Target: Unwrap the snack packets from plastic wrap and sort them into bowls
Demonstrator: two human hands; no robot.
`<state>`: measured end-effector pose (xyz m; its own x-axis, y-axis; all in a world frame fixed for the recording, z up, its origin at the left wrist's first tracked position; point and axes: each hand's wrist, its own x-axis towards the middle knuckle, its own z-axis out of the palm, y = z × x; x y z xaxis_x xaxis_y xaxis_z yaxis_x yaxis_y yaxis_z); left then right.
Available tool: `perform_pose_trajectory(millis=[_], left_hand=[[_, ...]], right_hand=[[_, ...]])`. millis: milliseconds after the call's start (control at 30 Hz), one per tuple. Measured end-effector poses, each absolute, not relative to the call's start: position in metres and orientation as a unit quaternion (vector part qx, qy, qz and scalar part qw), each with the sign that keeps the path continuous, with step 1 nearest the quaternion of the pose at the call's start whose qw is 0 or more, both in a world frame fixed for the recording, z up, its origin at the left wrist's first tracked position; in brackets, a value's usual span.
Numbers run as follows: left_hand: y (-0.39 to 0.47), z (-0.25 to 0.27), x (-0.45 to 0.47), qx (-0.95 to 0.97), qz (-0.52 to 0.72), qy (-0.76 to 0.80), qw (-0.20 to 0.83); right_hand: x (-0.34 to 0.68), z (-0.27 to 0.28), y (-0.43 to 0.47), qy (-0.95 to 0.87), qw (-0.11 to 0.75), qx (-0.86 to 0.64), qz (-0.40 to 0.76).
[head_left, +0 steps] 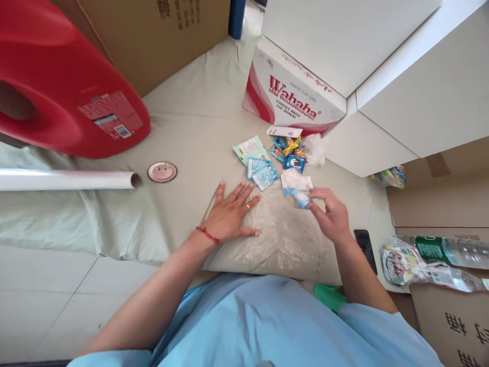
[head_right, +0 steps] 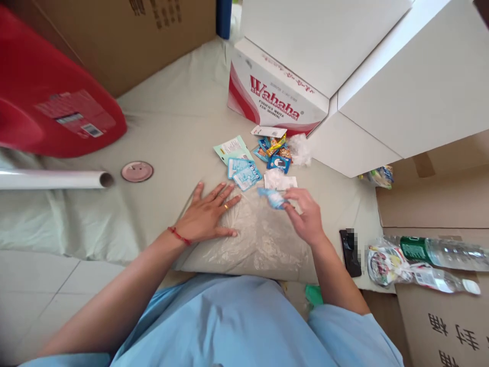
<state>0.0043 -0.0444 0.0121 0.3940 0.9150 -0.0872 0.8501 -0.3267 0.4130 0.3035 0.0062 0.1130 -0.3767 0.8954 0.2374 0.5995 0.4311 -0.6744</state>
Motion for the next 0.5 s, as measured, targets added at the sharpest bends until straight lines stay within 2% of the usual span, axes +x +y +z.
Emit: perform_pose_trajectory(millis=[100, 233, 300, 400, 500], left_hand=[[-0.044, 0.013, 0.004, 0.811, 0.064, 0.546, 0.200], [-0.044, 0.015, 0.004, 0.816, 0.038, 0.547, 0.182], [-0.043, 0.016, 0.004, 0.816, 0.024, 0.549, 0.177], [-0.043, 0.017, 0.004, 0.817, 0.013, 0.549, 0.176], [-0.043, 0.017, 0.004, 0.816, 0.016, 0.551, 0.174]], right_hand=[[0.304, 0.102, -0.017, -0.800, 0.216, -0.458, 0.321], [0.301, 0.072, 0.000, -0.732, 0.179, -0.492, 0.436], [0.297, 0.065, 0.012, -0.754, 0.181, -0.507, 0.377], [0.289, 0.068, 0.020, -0.810, 0.218, -0.501, 0.212], [0.288, 0.073, 0.015, -0.850, 0.201, -0.444, 0.201]])
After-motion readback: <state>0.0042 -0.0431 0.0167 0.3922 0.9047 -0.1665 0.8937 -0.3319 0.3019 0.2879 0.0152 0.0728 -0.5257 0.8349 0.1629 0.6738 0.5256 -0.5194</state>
